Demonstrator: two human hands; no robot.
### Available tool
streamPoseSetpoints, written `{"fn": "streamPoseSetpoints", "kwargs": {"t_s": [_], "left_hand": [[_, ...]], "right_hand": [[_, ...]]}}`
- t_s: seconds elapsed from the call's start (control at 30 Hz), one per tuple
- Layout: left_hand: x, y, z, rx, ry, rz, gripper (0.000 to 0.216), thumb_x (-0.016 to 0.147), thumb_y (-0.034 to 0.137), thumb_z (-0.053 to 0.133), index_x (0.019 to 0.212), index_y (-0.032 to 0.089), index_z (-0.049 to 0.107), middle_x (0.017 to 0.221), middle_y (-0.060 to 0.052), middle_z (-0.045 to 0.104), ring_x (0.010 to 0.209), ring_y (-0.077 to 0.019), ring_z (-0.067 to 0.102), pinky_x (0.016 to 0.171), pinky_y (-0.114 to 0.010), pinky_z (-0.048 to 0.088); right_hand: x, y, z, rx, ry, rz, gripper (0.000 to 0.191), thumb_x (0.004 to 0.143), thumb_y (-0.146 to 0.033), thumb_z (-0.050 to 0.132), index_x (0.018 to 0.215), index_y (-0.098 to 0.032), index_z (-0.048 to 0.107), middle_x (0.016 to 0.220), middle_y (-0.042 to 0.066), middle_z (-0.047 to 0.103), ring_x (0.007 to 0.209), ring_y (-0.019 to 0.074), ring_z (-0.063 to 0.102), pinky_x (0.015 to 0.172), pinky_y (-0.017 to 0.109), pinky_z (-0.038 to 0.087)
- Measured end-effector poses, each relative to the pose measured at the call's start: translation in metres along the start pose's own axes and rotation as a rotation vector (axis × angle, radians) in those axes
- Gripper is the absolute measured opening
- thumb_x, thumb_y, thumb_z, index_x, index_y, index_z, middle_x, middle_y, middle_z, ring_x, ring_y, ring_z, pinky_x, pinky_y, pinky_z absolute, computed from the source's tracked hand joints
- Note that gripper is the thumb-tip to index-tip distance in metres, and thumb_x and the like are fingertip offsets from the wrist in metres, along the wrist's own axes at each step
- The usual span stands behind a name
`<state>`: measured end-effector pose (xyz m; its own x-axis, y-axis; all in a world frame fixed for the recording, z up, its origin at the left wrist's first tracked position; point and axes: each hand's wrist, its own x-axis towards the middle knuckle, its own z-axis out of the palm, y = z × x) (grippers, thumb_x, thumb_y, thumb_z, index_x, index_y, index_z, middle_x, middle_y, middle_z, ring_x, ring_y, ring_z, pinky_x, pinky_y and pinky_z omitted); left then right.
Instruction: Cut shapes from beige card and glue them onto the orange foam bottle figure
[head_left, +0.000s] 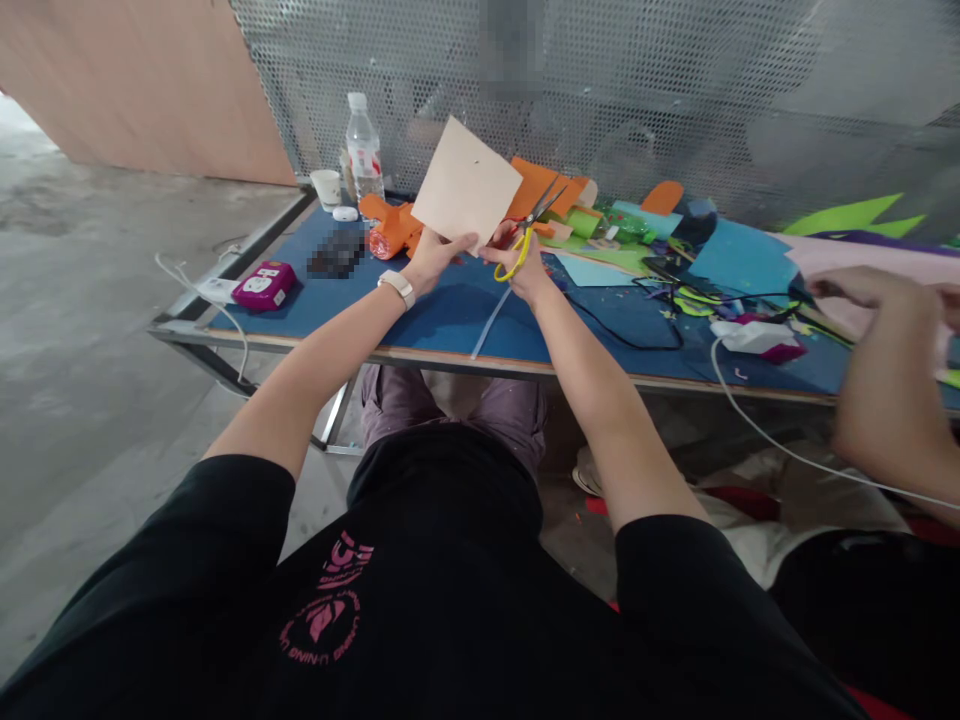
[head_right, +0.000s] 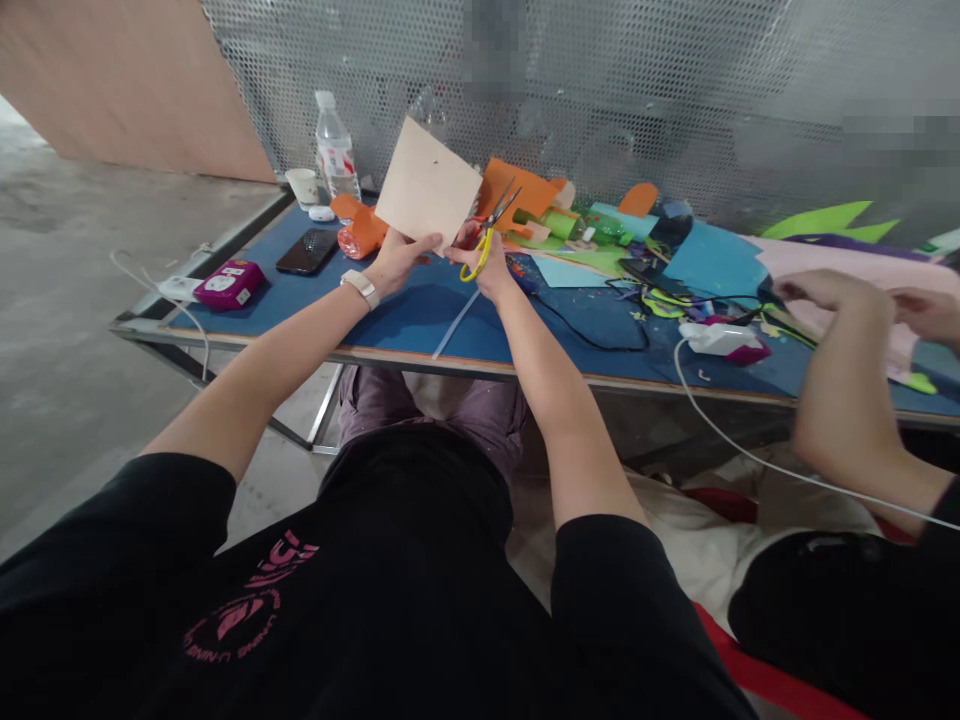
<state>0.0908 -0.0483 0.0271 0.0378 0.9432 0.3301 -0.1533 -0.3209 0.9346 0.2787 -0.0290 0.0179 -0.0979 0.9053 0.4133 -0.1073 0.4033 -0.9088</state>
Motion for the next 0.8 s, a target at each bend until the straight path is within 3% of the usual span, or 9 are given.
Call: {"fn": "streamPoseSetpoints", "kwargs": {"t_s": [0.2, 0.37, 0.47, 0.63, 0.8], "left_hand": [[0.001, 0.0, -0.001, -0.058, -0.045, -0.048, 0.042, 0.106, 0.03, 0.119, 0.107, 0.02, 0.078, 0.098, -0.009, 0.086, 0.092, -0.0262, 0.088, 0.083, -0.032, 0.074], [-0.003, 0.007, 0.0, -0.067, -0.077, -0.062, 0.046, 0.106, 0.026, 0.12, 0.105, 0.021, 0.075, 0.094, -0.007, 0.08, 0.089, -0.0256, 0.087, 0.088, -0.037, 0.075], [-0.006, 0.012, 0.0, -0.059, -0.085, -0.071, 0.048, 0.104, 0.022, 0.121, 0.103, 0.021, 0.073, 0.092, -0.006, 0.078, 0.091, -0.0272, 0.087, 0.091, -0.039, 0.075], [-0.006, 0.01, -0.001, -0.1, -0.101, -0.104, 0.04, 0.108, 0.022, 0.116, 0.104, 0.021, 0.077, 0.088, -0.003, 0.08, 0.078, -0.0213, 0.081, 0.076, -0.03, 0.068], [-0.003, 0.003, -0.003, -0.174, -0.09, -0.128, 0.024, 0.112, 0.009, 0.103, 0.1, 0.018, 0.083, 0.095, -0.004, 0.086, 0.07, -0.0148, 0.074, 0.067, -0.024, 0.058]], "right_hand": [[-0.009, -0.016, 0.006, -0.053, 0.004, 0.01, 0.09, 0.074, -0.06, 0.129, 0.096, -0.032, 0.046, 0.078, -0.005, 0.062, 0.104, 0.0323, 0.086, 0.091, 0.05, 0.076], [-0.012, -0.024, 0.007, -0.047, 0.008, 0.034, 0.092, 0.059, -0.061, 0.13, 0.092, -0.034, 0.048, 0.078, -0.003, 0.065, 0.093, 0.035, 0.083, 0.079, 0.053, 0.076], [-0.012, -0.025, 0.006, -0.055, 0.031, 0.037, 0.088, 0.059, -0.059, 0.129, 0.091, -0.034, 0.05, 0.08, -0.001, 0.069, 0.089, 0.0331, 0.082, 0.077, 0.051, 0.075], [-0.004, -0.013, -0.001, -0.059, 0.026, 0.036, 0.082, 0.062, -0.063, 0.128, 0.09, -0.033, 0.056, 0.079, -0.002, 0.072, 0.08, 0.0271, 0.076, 0.073, 0.046, 0.071], [0.005, -0.003, -0.007, -0.027, 0.04, 0.086, 0.077, 0.065, -0.049, 0.13, 0.09, -0.03, 0.059, 0.082, -0.001, 0.072, 0.077, 0.0213, 0.073, 0.07, 0.038, 0.065]]}}
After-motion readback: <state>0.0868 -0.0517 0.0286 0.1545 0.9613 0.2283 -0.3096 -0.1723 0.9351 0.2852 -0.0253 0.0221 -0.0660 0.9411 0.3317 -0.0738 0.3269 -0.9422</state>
